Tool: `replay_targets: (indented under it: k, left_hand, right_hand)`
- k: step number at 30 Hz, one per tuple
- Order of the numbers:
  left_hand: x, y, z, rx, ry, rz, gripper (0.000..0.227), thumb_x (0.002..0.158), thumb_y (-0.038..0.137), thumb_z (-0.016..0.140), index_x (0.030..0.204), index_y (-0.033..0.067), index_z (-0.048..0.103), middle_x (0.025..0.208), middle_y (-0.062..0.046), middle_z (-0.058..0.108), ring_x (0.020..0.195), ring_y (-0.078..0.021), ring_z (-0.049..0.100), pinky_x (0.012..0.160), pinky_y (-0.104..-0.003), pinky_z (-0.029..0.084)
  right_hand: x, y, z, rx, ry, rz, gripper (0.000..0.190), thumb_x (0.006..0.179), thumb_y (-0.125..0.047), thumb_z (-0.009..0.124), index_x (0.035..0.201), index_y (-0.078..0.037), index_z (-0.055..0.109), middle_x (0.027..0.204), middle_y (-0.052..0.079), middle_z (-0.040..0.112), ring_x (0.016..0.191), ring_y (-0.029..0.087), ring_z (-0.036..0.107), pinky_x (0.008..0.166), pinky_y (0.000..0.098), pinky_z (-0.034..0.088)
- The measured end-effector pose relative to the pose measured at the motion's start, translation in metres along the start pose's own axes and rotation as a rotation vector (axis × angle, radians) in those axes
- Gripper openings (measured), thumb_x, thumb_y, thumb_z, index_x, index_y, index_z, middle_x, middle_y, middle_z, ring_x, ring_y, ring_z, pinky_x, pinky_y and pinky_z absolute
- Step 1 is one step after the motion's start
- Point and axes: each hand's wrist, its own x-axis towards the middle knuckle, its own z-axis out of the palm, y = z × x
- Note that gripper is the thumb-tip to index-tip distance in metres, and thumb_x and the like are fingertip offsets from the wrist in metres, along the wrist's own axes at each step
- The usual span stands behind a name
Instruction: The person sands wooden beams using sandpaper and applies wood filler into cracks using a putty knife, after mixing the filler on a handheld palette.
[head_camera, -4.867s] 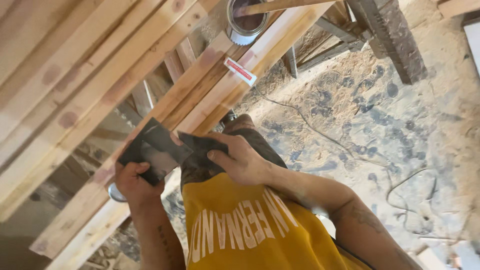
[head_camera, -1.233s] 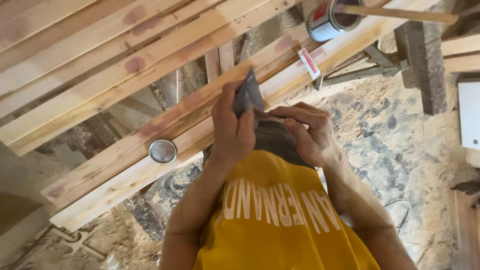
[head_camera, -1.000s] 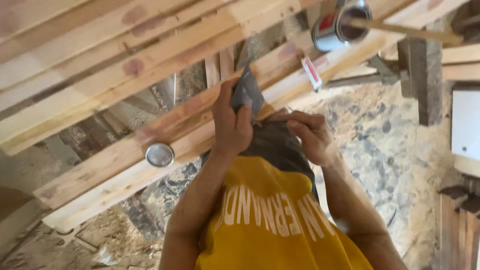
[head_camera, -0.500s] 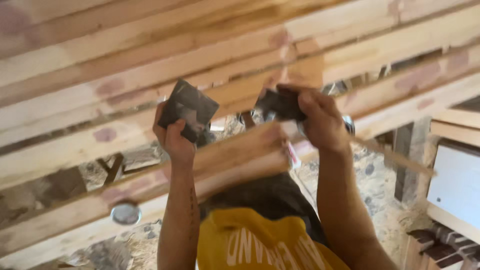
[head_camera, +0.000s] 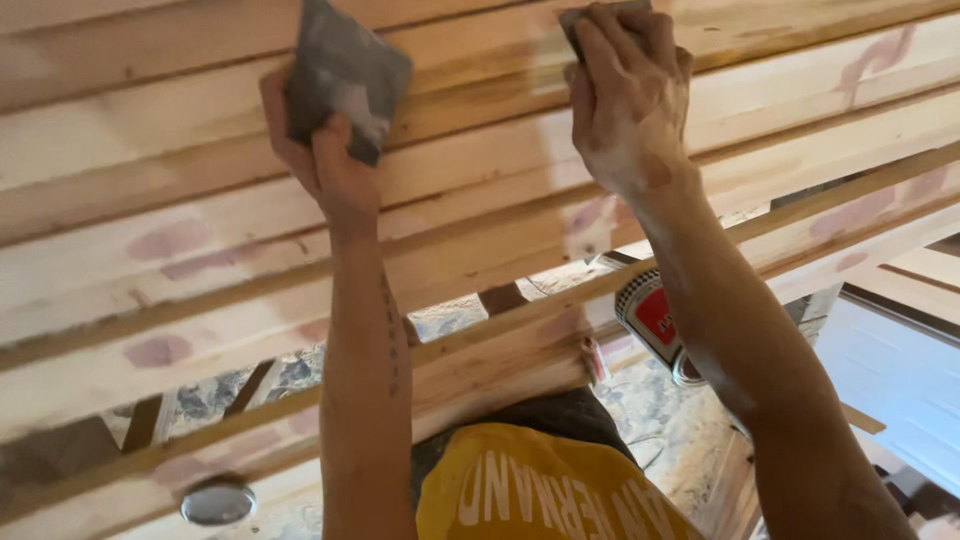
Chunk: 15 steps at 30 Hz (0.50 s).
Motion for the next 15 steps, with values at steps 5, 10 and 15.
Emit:
replay_targets:
  k: [5,10,15]
  left_hand:
    - [-0.007,0.003,-0.012,0.117,-0.134,-0.096,0.042,0.088,0.010,0.052,0.128,-0.0022,0.055,0.106,-0.007,0.059,0.094,-0.0143,0.052,0.087,-0.027,0.046]
    - [-0.009,0.007,-0.007,0.131,-0.164,-0.085,0.038,0.089,0.009,0.051,0.126,-0.0020,0.056,0.099,-0.007,0.057,0.087,-0.0126,0.048,0.080,-0.026,0.044]
    - [-0.009,0.001,-0.014,0.104,-0.175,-0.068,0.037,0.089,0.009,0.050,0.124,-0.0022,0.055,0.105,-0.008,0.060,0.087,-0.0132,0.053,0.079,-0.026,0.047]
  right_hand:
    - [-0.002,-0.014,0.035,-0.223,0.056,-0.037,0.031,0.107,-0.012,0.063,0.135,0.002,0.065,0.130,0.021,0.073,0.114,0.035,0.063,0.088,0.0519,0.049]
    - [-0.003,0.000,0.012,-0.055,-0.266,0.187,0.024,0.108,-0.010,0.053,0.120,0.002,0.070,0.097,0.026,0.071,0.086,0.038,0.066,0.069,0.0470,0.053]
    - [0.026,0.002,0.009,-0.057,-0.106,0.245,0.023,0.107,-0.011,0.054,0.117,-0.002,0.072,0.091,0.023,0.073,0.087,0.045,0.065,0.079,0.0528,0.052]
